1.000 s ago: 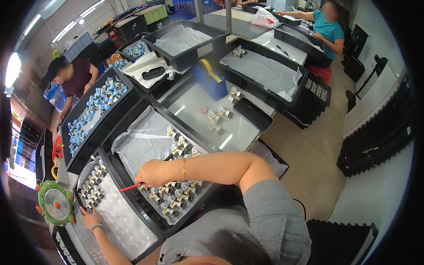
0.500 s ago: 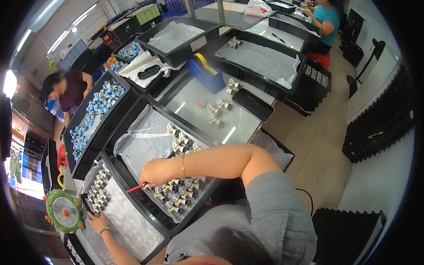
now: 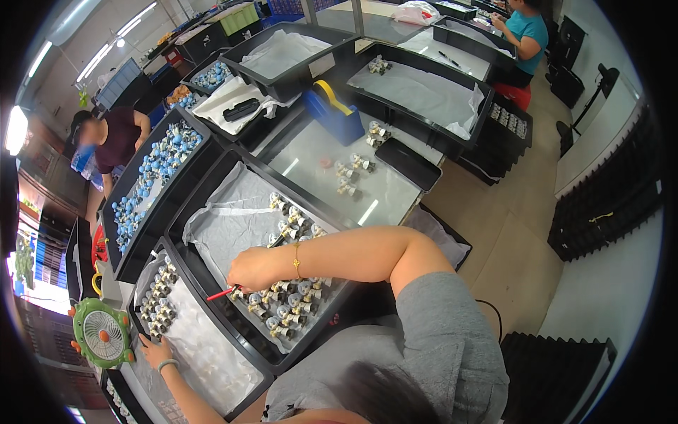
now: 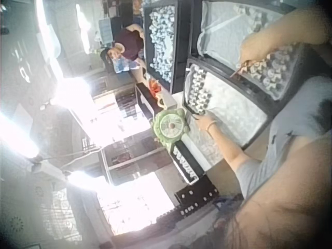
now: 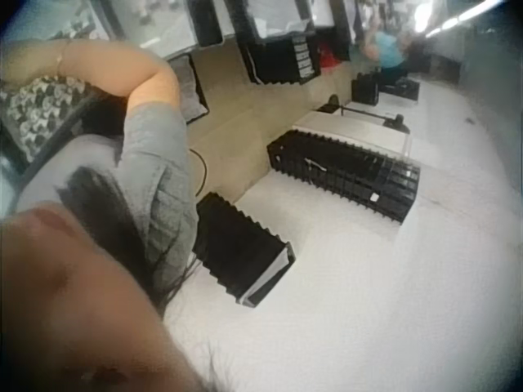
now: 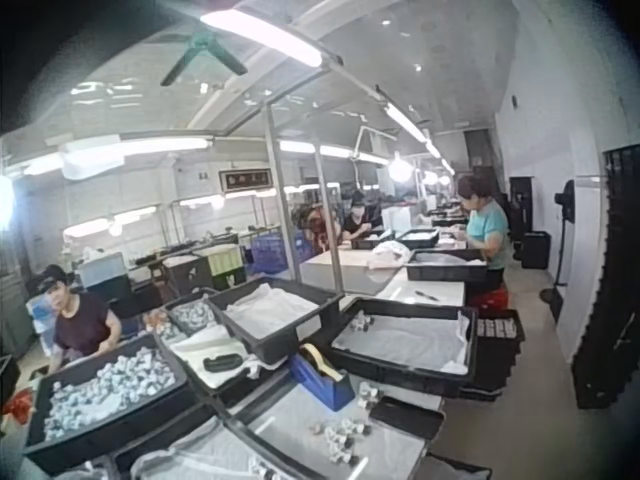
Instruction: The person paints small figurines with a red-handled brush and uses a black tool to scrape or trim details. They handle the figurines one at a time, rotating them to access different sides, and place them back into trays on the workbench.
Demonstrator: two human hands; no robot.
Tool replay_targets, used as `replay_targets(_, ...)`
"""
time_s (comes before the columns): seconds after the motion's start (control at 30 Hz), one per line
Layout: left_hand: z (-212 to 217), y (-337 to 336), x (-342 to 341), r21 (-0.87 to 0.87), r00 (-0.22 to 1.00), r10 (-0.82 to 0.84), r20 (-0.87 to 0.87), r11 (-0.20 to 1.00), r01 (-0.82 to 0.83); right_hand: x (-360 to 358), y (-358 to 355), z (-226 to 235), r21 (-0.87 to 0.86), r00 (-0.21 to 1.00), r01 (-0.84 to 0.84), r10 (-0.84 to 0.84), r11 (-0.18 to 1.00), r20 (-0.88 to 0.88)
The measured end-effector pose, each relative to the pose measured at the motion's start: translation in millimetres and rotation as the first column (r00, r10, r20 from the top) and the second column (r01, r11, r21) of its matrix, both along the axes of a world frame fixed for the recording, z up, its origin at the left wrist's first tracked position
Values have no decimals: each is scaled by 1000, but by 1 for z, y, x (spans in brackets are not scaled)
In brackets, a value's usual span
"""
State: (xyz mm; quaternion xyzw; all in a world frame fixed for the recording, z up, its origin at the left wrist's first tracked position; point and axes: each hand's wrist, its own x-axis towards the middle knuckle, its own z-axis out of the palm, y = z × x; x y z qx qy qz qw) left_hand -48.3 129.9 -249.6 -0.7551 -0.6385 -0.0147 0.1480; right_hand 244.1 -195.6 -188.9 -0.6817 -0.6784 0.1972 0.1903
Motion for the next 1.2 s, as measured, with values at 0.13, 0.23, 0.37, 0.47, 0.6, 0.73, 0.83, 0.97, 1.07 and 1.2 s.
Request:
replay_targets(0.13, 3, -6, 6, -2, 1000, 4, 12, 1000, -4, 2, -2, 0, -10, 1000, 8, -8, 1000, 6)
replay_targets(0.23, 15, -14, 6, -21, 996, -9, 85, 1000, 11, 2, 2, 1, 4, 1000, -5, 5, 1000, 6)
replay_targets(0.37, 9, -13, 13, -3, 976, -149, 158, 988, 151, 15, 2, 6, 13, 994, 88, -86, 996, -68)
replay_targets(0.47, 2, 4, -8, 47, 981, -128, 148, 991, 122, 34, 4, 21, 123, 957, 265, -245, 956, -157)
replay_targets(0.6, 22, -16, 14, 294, 906, -407, 115, 885, 361, 70, 0, 20, 410, 855, 455, -258, 790, -451)
replay_targets(0.73, 48, -87, 88, 298, 412, -792, 450, 568, 767, 81, -7, 36, 400, 596, 657, -115, 639, -795)
replay_targets(0.83, 54, -152, 161, 135, 174, -838, 518, 281, 950, 90, -10, 32, 294, 365, 774, -15, 560, -931)
replay_targets(0.97, 25, -201, 256, -24, 115, -867, 484, 119, 993, 97, -3, 18, 197, 255, 787, -18, 585, -967)
replay_targets(1.07, 9, -226, 317, -223, 316, -786, 531, 231, 947, 92, 4, 15, 143, 250, 796, -105, 589, -962)
replay_targets(1.2, -56, -218, 386, -476, 542, -616, 572, 288, 831, 83, 5, 22, 169, 279, 770, -87, 615, -956)
